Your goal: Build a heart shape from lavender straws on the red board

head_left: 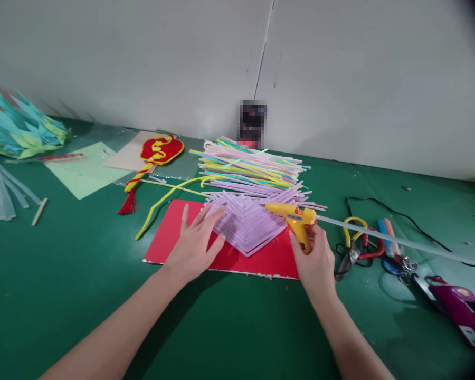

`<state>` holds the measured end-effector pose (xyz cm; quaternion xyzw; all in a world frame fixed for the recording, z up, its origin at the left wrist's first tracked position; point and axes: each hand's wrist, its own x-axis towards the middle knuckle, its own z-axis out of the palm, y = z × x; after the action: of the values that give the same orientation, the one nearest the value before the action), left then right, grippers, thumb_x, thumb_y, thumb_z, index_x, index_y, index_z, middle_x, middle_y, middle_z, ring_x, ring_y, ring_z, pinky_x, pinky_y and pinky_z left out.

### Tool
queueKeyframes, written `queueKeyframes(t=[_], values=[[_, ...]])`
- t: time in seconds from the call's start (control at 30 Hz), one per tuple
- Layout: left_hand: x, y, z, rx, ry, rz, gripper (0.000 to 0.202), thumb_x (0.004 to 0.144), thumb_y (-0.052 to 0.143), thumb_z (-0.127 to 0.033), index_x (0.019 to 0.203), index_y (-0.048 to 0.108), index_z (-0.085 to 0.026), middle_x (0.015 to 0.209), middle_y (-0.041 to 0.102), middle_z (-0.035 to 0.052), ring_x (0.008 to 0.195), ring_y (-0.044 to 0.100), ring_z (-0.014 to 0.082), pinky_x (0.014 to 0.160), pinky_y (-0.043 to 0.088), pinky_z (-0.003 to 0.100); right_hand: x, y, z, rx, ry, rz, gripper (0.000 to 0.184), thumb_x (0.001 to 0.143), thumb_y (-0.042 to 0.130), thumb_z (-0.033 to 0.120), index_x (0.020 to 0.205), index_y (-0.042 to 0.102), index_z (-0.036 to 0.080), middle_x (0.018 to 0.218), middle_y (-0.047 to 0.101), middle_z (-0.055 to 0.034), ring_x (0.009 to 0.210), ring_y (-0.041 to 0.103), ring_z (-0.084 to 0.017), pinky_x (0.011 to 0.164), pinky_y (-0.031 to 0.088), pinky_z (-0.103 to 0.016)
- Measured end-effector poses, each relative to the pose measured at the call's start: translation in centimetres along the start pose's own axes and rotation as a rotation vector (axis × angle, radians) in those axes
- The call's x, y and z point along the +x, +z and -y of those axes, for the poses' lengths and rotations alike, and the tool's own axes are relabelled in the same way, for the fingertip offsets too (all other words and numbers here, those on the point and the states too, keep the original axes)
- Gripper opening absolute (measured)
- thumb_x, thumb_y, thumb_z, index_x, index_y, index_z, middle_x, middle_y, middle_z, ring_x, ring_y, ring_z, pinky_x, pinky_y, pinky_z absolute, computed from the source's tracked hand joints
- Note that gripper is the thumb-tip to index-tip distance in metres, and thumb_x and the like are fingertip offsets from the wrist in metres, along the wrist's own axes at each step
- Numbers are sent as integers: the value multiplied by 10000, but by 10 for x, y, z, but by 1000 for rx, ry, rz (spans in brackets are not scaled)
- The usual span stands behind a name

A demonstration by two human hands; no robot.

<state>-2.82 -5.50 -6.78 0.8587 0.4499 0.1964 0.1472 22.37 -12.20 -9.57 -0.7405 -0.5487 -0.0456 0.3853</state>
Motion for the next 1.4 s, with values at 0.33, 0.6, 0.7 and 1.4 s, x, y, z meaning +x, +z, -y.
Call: queueKeyframes(t=[0.33,0.6,0.7,1.4], values=[[4,-3,7,52,-36,-97,418,902,389,-251,1318,390,-204,1401,466,78,1384,263,259,1113,60,619,3,-6,-2,-31,69,-37,340,814,549,386,1083,504,184,988,639,-114,890,628,-245,722,505,-358],[3,-18,8,77,-110,-264,261,899,366,-217,1062,571,-222,1094,676,37,1230,494,233,1127,60,580,1,-21,-5,-86,104,-36,334,810,534,385,1077,521,186,960,643,-105,842,619,-252,672,481,-344],[2,-21,8,80,-88,-279,256,901,353,-222,956,603,-218,958,702,20,1123,574,214,1138,93,553,0,-25,-5,-95,91,-42,308,811,529,375,1055,537,187,950,648,-94,843,620,-249,678,479,-339],[-3,-22,4,86,75,-304,288,887,381,-226,770,640,-178,811,715,39,880,647,198,1088,270,480,4,-44,-12,-104,-61,50,287,802,552,421,977,583,196,922,677,-73,786,647,-217,679,497,-310]])
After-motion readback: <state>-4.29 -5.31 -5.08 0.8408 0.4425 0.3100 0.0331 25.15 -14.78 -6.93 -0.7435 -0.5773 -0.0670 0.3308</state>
